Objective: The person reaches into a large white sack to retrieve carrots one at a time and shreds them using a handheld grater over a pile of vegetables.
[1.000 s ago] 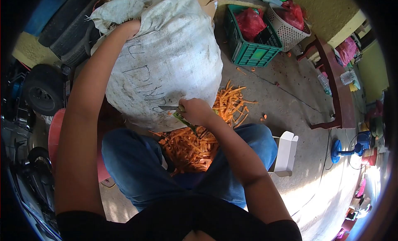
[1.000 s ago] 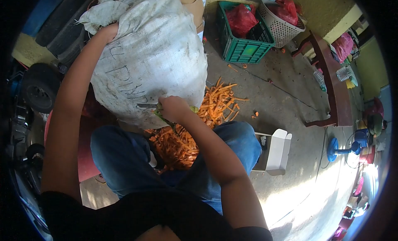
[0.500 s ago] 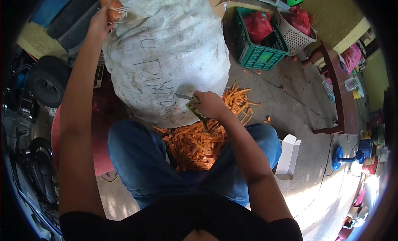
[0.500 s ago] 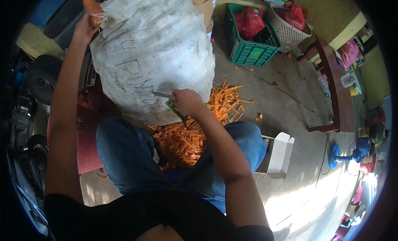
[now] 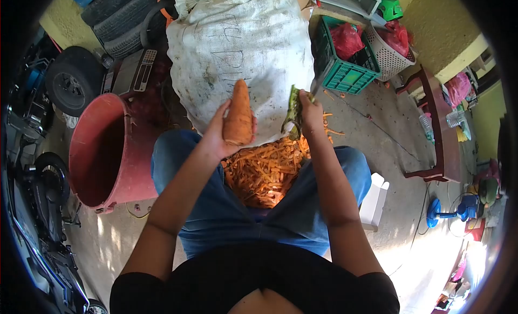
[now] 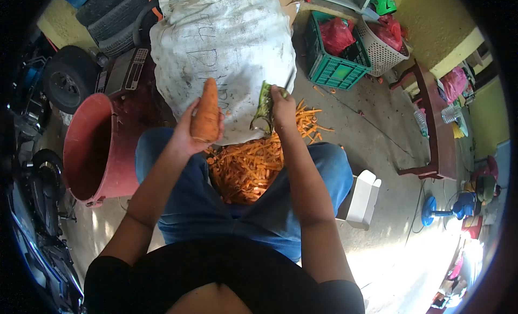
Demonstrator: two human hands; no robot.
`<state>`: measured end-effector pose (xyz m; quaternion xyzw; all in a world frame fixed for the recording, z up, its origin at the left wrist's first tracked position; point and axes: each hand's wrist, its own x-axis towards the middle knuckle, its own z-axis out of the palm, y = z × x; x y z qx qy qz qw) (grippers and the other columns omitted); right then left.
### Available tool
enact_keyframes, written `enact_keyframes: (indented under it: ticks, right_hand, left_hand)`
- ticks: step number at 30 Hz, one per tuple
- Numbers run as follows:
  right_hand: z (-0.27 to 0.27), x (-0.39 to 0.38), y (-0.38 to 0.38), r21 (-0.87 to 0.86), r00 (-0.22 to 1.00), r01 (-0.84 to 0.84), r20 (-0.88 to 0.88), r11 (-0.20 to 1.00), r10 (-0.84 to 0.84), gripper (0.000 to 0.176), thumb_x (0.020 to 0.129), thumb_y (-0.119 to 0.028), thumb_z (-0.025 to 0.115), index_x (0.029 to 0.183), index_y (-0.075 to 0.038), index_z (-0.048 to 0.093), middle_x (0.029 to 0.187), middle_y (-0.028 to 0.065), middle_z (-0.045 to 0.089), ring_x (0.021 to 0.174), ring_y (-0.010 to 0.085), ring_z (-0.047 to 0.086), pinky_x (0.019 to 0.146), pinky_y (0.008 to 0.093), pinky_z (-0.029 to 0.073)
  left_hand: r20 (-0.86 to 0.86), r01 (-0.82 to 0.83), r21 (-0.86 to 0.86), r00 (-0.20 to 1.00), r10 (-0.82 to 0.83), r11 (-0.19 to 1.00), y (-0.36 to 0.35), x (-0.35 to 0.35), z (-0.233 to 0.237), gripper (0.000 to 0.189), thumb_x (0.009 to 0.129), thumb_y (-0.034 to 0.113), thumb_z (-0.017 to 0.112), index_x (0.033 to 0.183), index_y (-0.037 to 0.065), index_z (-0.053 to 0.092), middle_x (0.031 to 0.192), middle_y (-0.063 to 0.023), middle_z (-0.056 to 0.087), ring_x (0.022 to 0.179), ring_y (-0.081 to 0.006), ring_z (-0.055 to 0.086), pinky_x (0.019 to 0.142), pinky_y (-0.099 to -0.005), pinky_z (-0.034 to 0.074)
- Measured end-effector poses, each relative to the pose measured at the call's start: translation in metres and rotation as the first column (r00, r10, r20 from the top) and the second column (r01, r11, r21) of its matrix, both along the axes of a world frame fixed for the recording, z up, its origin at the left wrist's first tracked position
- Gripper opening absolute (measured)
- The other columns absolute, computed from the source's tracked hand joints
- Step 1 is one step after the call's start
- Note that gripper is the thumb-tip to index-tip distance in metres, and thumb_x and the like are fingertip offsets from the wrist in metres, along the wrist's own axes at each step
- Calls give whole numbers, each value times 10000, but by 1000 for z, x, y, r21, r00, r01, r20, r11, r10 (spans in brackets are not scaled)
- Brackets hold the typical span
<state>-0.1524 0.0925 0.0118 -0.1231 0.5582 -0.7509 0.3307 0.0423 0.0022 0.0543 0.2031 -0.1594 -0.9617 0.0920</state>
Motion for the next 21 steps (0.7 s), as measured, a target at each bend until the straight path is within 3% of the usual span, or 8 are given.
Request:
enact_keyframes:
  ticks: [2,4,7,9,13,14,18,21]
  right_hand:
    - [17,9,9,-15,994,97,54,995,-96,236,808,-223,518,815,12,534,674,41,543,561,110,516,489,246,416]
    - [24,16,14,-37,972,227,76,973,-224,224,811,-214,513,785,8,531,669,46,543,531,116,506,470,246,409]
    - [17,39,16,56,948,319,-9,946,-319,211,817,-199,503,771,5,532,641,33,533,510,108,481,467,240,395]
    - [-1,56,17,30,942,267,-218,963,-254,267,829,-219,489,756,34,539,582,33,503,486,113,418,466,252,350]
    - [-11,68,4,154,890,238,-430,959,-151,261,808,-223,507,767,32,549,562,86,527,503,147,451,503,279,375]
    - [-9,72,6,241,843,253,-530,937,-92,244,798,-214,512,791,26,551,590,145,545,527,207,512,517,304,395]
    - [7,95,3,246,705,348,-704,905,-80,233,791,-206,515,793,24,553,631,201,553,583,314,559,525,346,418]
    - [2,95,0,215,686,361,-720,907,-102,223,791,-195,512,792,24,554,625,208,547,575,329,553,524,356,420]
  left_hand:
    - [18,-13,34,1000,12,999,13,-5,-14,466,815,450,331,927,19,466,782,-104,517,677,-228,531,608,-374,442]
    - [147,-46,185,989,19,982,22,-11,-27,443,830,449,314,933,45,464,765,-107,523,680,-229,537,604,-397,449]
    - [156,87,51,983,-94,995,29,-15,-63,411,838,441,307,941,75,463,768,-100,535,704,-228,544,593,-417,454]
    - [47,92,37,995,-93,995,35,-15,-84,403,849,429,285,957,88,472,788,-92,549,716,-228,548,588,-411,458]
    - [226,119,157,962,-153,980,42,-15,-96,429,854,427,260,1000,88,478,850,-100,562,760,-241,554,638,-433,463]
    - [224,142,147,959,-172,979,40,-15,-100,435,854,432,258,1011,89,475,879,-105,560,789,-246,551,650,-441,461]
    - [313,81,111,943,-112,991,41,-15,-86,442,862,418,241,1040,80,464,961,-116,546,842,-262,543,679,-440,459]
    - [270,-10,123,963,-23,992,43,-16,-77,430,868,401,250,1035,66,461,962,-116,541,828,-268,544,670,-428,465]
